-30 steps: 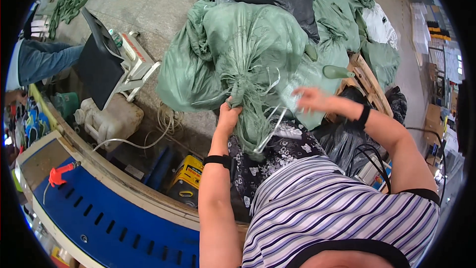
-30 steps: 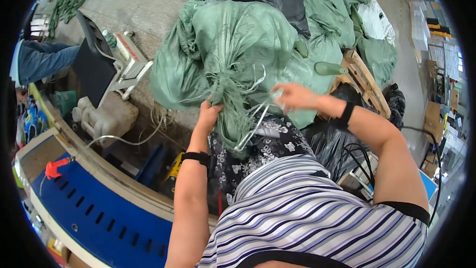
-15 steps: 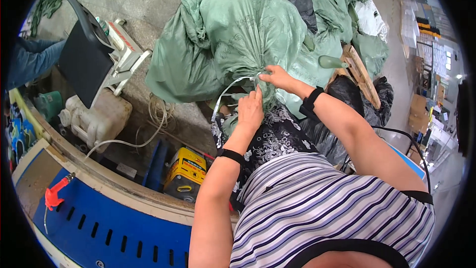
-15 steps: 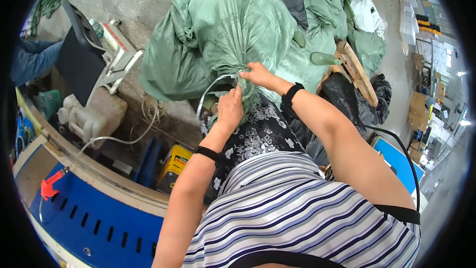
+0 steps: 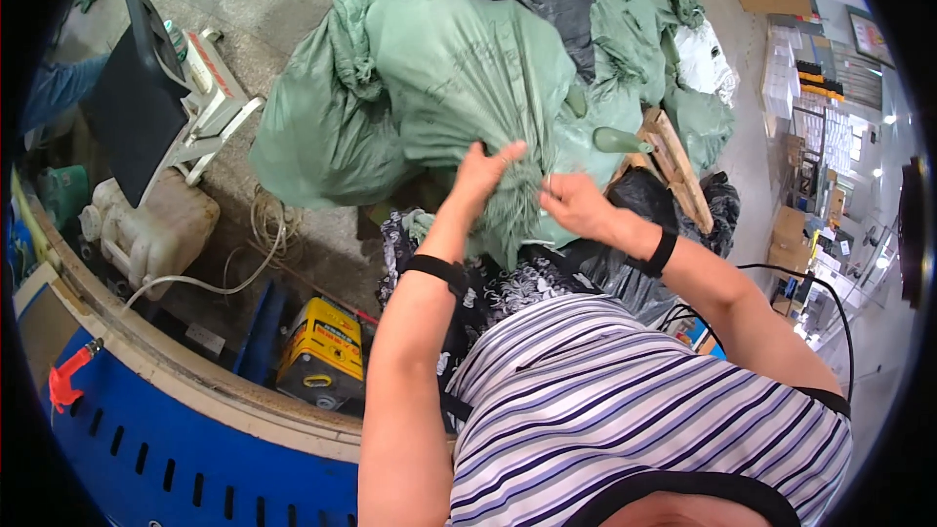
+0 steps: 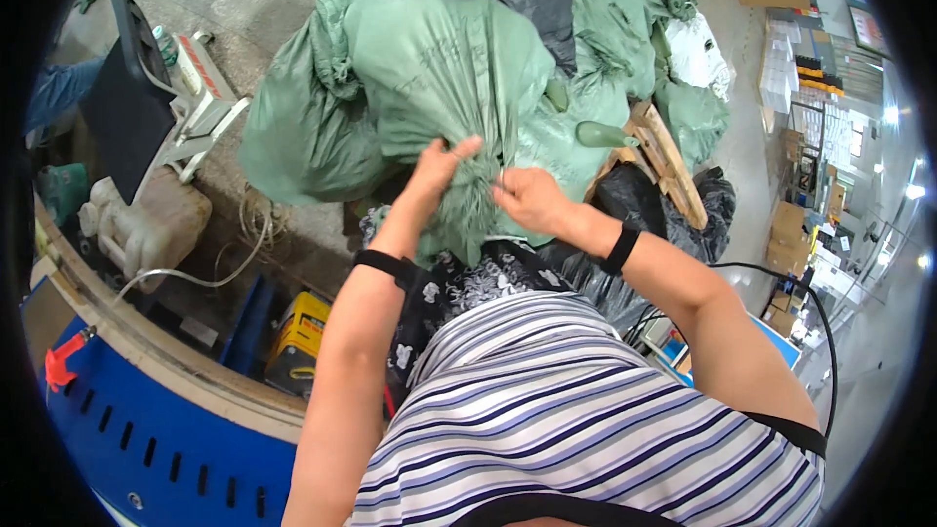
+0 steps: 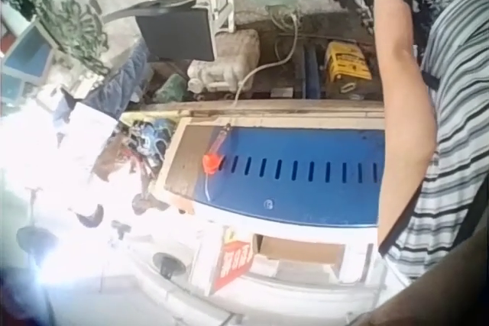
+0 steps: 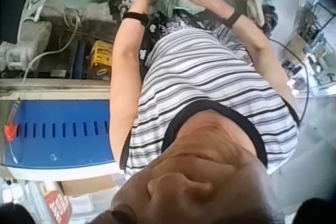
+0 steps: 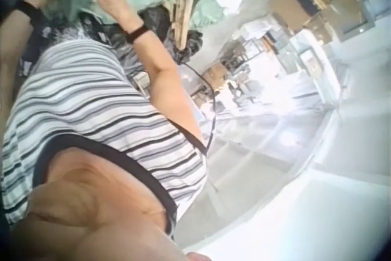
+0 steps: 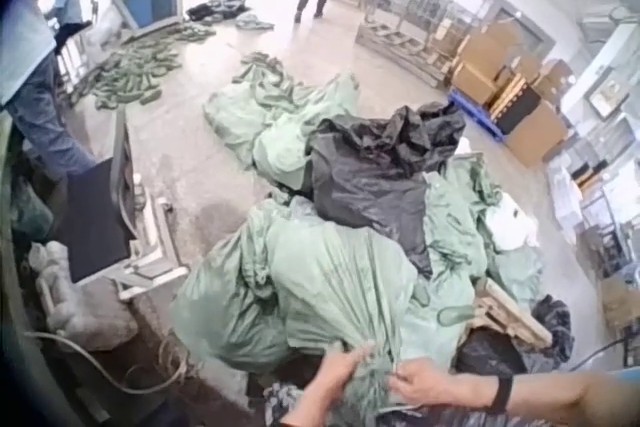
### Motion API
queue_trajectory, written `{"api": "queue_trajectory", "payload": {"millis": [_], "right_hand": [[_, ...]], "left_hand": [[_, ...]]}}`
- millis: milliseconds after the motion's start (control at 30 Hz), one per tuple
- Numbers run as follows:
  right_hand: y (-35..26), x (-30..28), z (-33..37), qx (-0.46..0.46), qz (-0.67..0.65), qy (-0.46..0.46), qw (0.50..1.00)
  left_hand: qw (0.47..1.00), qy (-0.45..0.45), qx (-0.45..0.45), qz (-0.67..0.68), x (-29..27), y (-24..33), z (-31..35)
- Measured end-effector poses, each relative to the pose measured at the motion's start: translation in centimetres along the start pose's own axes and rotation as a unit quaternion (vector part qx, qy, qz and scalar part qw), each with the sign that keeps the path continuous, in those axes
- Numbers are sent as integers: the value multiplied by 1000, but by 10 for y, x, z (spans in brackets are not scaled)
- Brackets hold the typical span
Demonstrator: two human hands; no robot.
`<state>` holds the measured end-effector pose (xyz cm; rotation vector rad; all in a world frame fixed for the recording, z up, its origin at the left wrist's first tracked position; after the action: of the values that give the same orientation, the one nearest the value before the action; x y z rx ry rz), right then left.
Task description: Gathering shoe lasts from bags and the floor and lining them up on a production line rail.
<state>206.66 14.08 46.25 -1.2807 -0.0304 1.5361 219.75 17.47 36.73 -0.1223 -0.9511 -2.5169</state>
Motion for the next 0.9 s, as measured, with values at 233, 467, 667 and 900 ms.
{"api": "queue_trajectory", "payload": {"millis": [233,467,667,900], "right_hand": [[12,-37,39,-58,63,-25,996],[44,-68,12,-93,123,-48,987],[78,-37,-58,160,-76,71,982],[61,58,-77,172,-317,-7,933]], "left_hand": [[942,187,50,-274,-10,-2,-28],[960,227,111,-124,-29,-20,-25],[890,5,-23,456,-35,-46,-11],[994,78,10,77,-20,-52,22]]}}
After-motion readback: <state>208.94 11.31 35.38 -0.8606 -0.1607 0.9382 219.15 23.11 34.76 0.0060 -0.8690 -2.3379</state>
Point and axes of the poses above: each hand's wrist, its own z-axis away from the middle knuckle, its own x-axis out of the palm, y = z × x, the point moved 5 cm from there along -z, towards the middle knuckle, and after that the axes turned 5 degrees about -x, right-handed, at the moved point
